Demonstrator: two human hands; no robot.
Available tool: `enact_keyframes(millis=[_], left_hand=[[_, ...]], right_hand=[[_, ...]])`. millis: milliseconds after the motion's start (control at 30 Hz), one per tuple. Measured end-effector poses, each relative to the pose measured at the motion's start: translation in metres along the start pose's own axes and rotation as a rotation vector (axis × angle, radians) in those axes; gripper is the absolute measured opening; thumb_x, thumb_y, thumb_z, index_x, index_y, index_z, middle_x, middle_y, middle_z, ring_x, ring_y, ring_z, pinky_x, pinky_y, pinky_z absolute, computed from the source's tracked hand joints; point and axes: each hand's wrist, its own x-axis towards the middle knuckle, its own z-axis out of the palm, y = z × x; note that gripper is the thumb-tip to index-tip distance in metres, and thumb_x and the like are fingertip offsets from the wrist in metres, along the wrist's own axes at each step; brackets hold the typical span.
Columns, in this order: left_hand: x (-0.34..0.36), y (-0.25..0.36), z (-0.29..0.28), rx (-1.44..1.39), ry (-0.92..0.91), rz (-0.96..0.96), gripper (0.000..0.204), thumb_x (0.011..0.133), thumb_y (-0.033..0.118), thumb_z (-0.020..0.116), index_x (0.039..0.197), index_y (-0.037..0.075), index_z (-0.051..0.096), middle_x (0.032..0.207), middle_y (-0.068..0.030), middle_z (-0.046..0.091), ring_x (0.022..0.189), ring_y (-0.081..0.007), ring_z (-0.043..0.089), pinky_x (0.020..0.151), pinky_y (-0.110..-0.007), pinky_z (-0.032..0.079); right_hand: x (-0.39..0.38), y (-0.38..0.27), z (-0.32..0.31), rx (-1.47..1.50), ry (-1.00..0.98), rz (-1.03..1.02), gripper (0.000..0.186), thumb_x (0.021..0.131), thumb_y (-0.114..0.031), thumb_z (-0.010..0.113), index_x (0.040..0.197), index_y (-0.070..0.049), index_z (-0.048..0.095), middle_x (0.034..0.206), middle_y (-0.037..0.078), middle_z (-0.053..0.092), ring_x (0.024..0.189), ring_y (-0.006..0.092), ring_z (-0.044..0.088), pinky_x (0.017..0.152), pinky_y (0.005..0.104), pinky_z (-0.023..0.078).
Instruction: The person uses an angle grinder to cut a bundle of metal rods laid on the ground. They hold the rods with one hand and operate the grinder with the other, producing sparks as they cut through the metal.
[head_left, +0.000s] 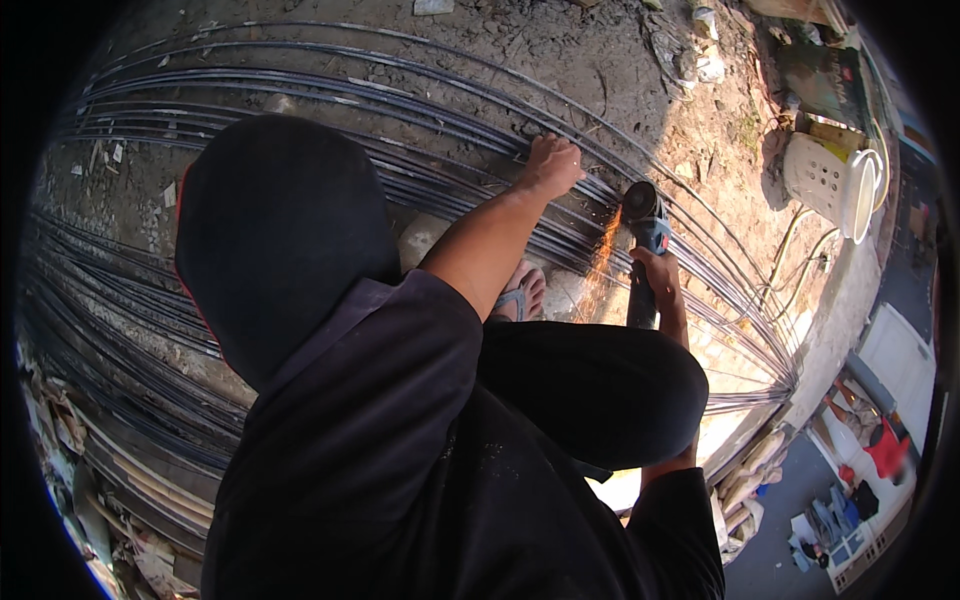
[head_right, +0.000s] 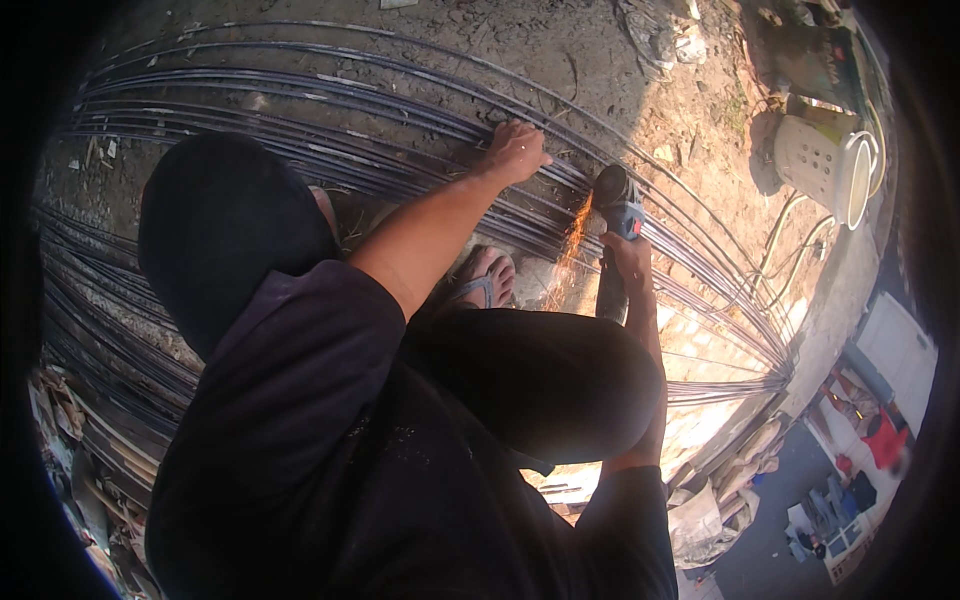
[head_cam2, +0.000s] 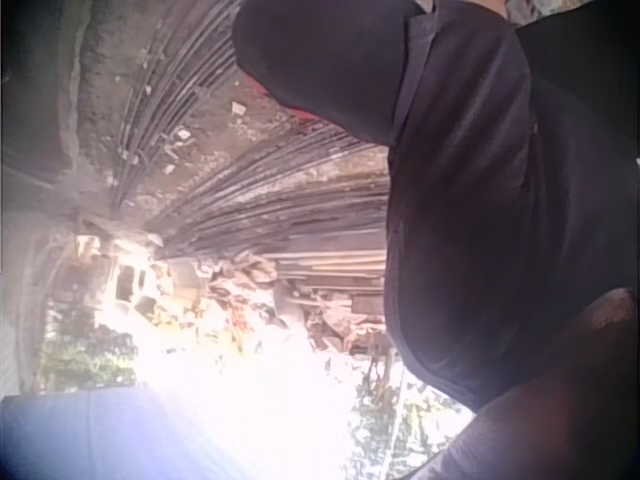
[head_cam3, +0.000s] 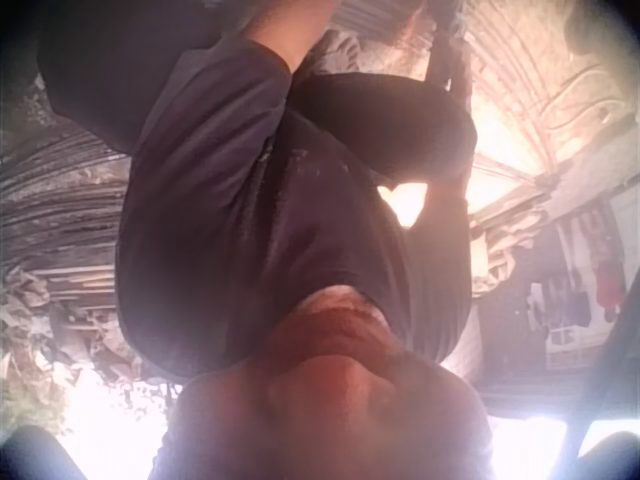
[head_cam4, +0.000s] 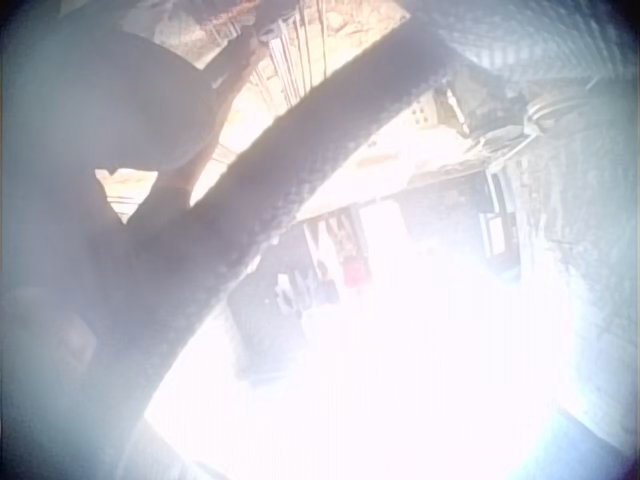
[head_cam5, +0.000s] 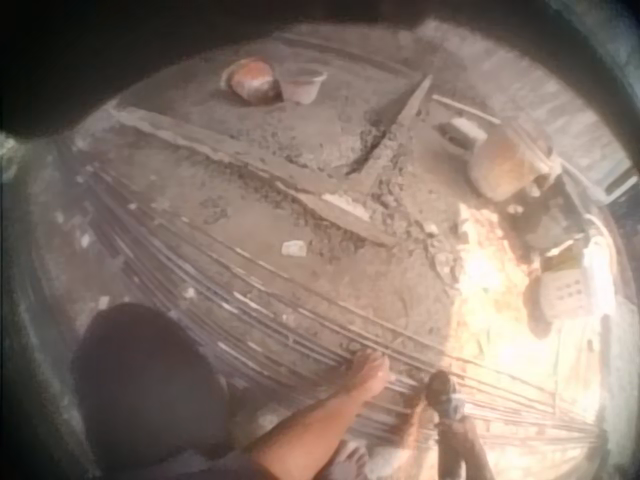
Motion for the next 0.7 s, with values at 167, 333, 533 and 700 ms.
enact_keyframes(millis=[167,333,533,700], left_hand=[[-0.002,0.0,0.002,-0.015,0.072,0.02,0.037,0.089,0.036,0.075,0.1,0.001,0.075,0.11,-0.0179,0.07,0.114,-0.0347,0.061,0.102,-0.048,0.044],[-0.001,0.0,0.002,-0.033,0.038,0.011,0.037,0.089,0.037,0.075,0.102,0.002,0.075,0.11,-0.017,0.07,0.116,-0.0338,0.06,0.103,-0.048,0.042],[0.0,-0.001,0.004,-0.01,0.054,0.012,0.036,0.089,0.037,0.075,0.101,0.003,0.075,0.107,-0.0174,0.071,0.113,-0.0347,0.062,0.101,-0.048,0.044],[0.0,-0.001,0.003,-0.012,0.05,0.013,0.036,0.089,0.037,0.075,0.101,0.003,0.074,0.108,-0.0176,0.071,0.113,-0.0348,0.062,0.101,-0.048,0.044]], right_hand=[[0.007,0.016,0.001,-0.055,0.029,-0.049,0.029,0.074,-0.021,0.076,0.081,0.006,0.069,0.07,0.01,0.065,0.055,0.0206,0.062,0.052,0.0342,0.049],[0.006,0.01,-0.003,-0.007,-0.005,-0.018,0.031,0.073,-0.024,0.077,0.08,0.005,0.069,0.071,0.009,0.065,0.058,0.0205,0.063,0.056,0.0343,0.049],[0.003,-0.007,-0.005,-0.042,-0.019,0.005,0.029,0.076,-0.023,0.075,0.082,0.005,0.069,0.07,0.01,0.065,0.058,0.0201,0.063,0.055,0.035,0.049],[0.001,0.0,0.002,0.002,0.033,-0.016,0.029,0.077,-0.022,0.075,0.085,0.005,0.068,0.071,0.011,0.066,0.058,0.02,0.063,0.054,0.0353,0.05]])
